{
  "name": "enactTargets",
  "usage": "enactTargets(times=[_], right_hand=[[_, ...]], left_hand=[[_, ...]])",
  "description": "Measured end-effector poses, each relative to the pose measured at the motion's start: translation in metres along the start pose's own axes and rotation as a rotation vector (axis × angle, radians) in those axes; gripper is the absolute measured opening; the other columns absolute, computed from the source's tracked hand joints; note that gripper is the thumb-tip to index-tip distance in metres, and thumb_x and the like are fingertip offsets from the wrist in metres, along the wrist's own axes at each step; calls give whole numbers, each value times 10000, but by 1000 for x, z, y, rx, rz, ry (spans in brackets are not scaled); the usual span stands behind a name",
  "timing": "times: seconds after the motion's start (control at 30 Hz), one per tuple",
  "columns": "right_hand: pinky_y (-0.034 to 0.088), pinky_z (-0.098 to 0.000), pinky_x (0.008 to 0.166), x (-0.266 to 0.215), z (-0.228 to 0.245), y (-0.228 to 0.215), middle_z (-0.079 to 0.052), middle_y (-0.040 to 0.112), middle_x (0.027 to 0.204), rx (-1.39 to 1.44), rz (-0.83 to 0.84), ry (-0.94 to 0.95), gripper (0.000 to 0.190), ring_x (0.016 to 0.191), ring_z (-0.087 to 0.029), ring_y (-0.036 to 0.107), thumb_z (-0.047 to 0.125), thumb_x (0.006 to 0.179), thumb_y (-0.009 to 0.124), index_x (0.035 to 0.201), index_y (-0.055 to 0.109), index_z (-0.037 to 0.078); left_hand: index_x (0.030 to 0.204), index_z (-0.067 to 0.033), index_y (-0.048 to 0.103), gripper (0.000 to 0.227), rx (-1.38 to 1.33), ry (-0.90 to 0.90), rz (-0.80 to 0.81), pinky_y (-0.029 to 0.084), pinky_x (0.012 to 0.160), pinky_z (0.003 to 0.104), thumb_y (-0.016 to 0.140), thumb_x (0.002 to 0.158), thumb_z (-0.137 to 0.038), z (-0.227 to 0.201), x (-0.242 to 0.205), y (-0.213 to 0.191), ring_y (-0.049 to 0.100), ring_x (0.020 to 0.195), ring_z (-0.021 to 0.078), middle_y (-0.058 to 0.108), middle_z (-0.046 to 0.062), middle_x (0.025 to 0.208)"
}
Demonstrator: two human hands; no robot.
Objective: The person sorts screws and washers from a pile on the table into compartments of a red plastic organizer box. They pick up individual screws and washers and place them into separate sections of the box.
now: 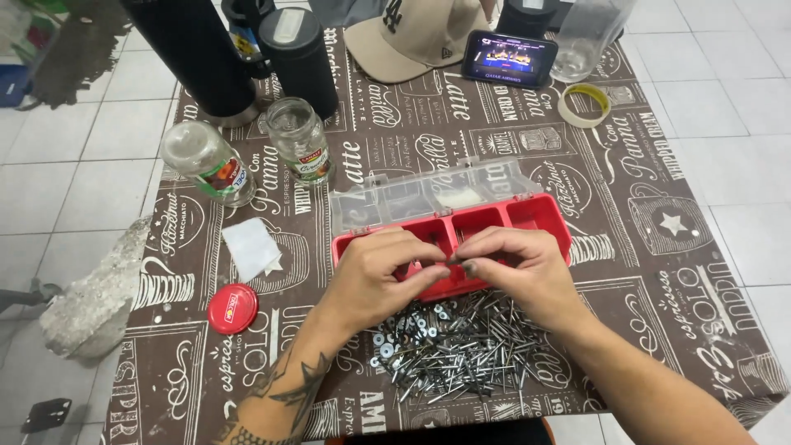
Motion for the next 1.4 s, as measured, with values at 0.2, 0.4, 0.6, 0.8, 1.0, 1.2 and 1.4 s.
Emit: enactTargets(times=[0.2, 0.4, 0.6, 0.8, 1.0, 1.2, 1.4], right_hand=[[589, -324, 656, -2, -3, 1, -158, 794, 828, -59, 62, -68, 128, 721, -194, 735, -6, 757, 817, 884, 805, -11], [591, -341, 668, 1, 7, 3, -154, 807, 860, -89, 126, -93, 130, 745, -214, 752, 22, 771, 811, 900, 808, 7], [568, -326, 580, 0, 12, 14, -87, 799, 809, -257, 125, -263, 115, 646, -232, 726, 9, 793, 781, 886, 814, 68], [591, -336, 613, -6, -1, 17, -39, 794, 878, -542, 114, -460, 126, 700, -233, 724, 64, 806, 802, 923, 807, 110], [579, -330, 591, -9, 1, 25, -14, 757, 826, -701, 14, -700, 53, 638, -223, 678, 74, 843, 779, 882, 773, 111], [574, -285, 622, -13, 3, 17, -130, 726, 786, -702, 48, -707, 126, 675, -206, 659, 30, 803, 798, 910, 739, 1], [635, -234, 677, -10, -11, 6, -50, 790, 819, -631, 91, -457, 111, 717, -140, 756, 101, 802, 781, 909, 773, 76]], left_hand=[[924, -148, 753, 81, 22, -25, 31, 543, 584, 331, 744, 860, -99, 7, -5, 2, 649, 626, 233, 724, 27, 742], [874, -136, 752, 72, 100, -23, 41, 539, 573, 329, 724, 838, -80, 14, -7, 4, 651, 616, 227, 709, 26, 703], [871, -136, 751, 39, 195, 31, 63, 566, 623, 351, 743, 840, -114, 14, -9, 6, 682, 671, 246, 711, 26, 719], [826, -167, 731, 33, 239, 27, 25, 557, 597, 324, 760, 827, -153, 23, -13, 10, 673, 642, 211, 681, -12, 673], [803, -170, 721, 44, 181, 3, 32, 552, 580, 309, 744, 822, -138, 18, -10, 8, 670, 612, 199, 667, -22, 637], [862, -114, 746, 56, 144, 53, 193, 566, 622, 264, 706, 864, -74, -6, 2, -5, 656, 648, 118, 740, 5, 758], [979, -54, 764, 99, 141, -81, 123, 532, 546, 173, 676, 934, -57, 21, 1, -18, 659, 631, 133, 763, 84, 792]])
Point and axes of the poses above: each hand's wrist, its own x-axis towards the middle knuckle, its own y-axis out of the palm, z = x × y, the point moved 1 cm from there along x, towards the middle knuckle
